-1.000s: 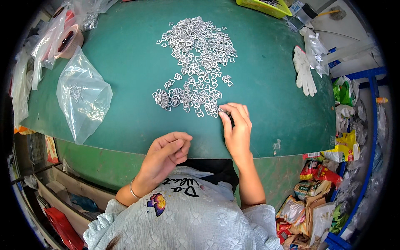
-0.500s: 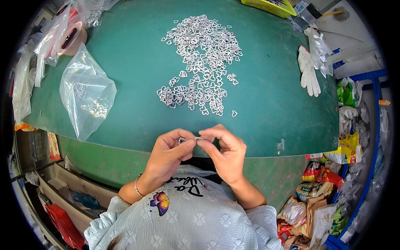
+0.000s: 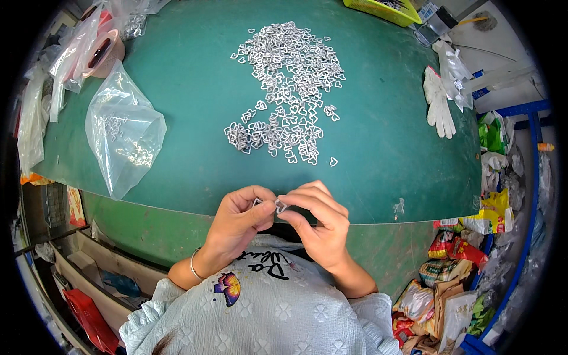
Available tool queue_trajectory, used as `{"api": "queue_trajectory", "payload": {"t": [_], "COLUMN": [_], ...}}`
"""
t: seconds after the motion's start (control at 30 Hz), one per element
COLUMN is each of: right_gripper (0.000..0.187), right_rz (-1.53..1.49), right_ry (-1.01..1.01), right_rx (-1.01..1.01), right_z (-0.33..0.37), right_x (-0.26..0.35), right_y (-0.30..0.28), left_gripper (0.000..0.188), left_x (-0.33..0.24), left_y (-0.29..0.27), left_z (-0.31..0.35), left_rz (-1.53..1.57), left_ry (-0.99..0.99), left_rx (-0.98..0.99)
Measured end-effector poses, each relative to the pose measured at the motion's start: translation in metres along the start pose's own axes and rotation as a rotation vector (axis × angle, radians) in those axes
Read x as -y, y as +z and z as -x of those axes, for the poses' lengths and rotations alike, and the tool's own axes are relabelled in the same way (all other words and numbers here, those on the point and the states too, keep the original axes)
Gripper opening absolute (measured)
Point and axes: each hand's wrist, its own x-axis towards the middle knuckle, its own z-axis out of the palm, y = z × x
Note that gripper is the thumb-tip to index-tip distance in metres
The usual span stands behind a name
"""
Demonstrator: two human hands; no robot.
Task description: The person assembles small heart-shaped metal pendants by hand at a green worktable. They repeatedly pick up two pieces, interlock them, and place the assembled unit back onto the table. Another person is visible in the background performing a similar task.
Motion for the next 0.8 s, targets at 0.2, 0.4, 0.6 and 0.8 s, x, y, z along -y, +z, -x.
{"api": "queue_trajectory", "payload": {"t": [0.2,0.4,0.6,0.8], "right_gripper": [0.016,0.003,0.010,0.013], "right_rz": [-0.091,-0.499,-0.732,-0.689], "right_ry": [0.027,0.293,0.458,0.492], "right_rx": [0.004,-0.026,0.049,0.091], "right_z": [0.004,0.013,0.014,0.014], "right_x": [-0.002,-0.005,-0.007,-0.010], "right_y": [0.003,0.007,0.004,0.002], "left_gripper": [0.009,0.019,0.026,0.025], "left_x": [-0.004,-0.002,-0.011,-0.008], "left_y": [0.003,-0.002,0.001,-0.002], "left_z": [0.001,0.001,0.003,0.000], "left_rz": [-0.161,-0.257,-0.318,-0.201], "left_ry": [0.100,0.103,0.025,-0.023], "left_rx": [-0.017,0.045,0.105,0.114]}}
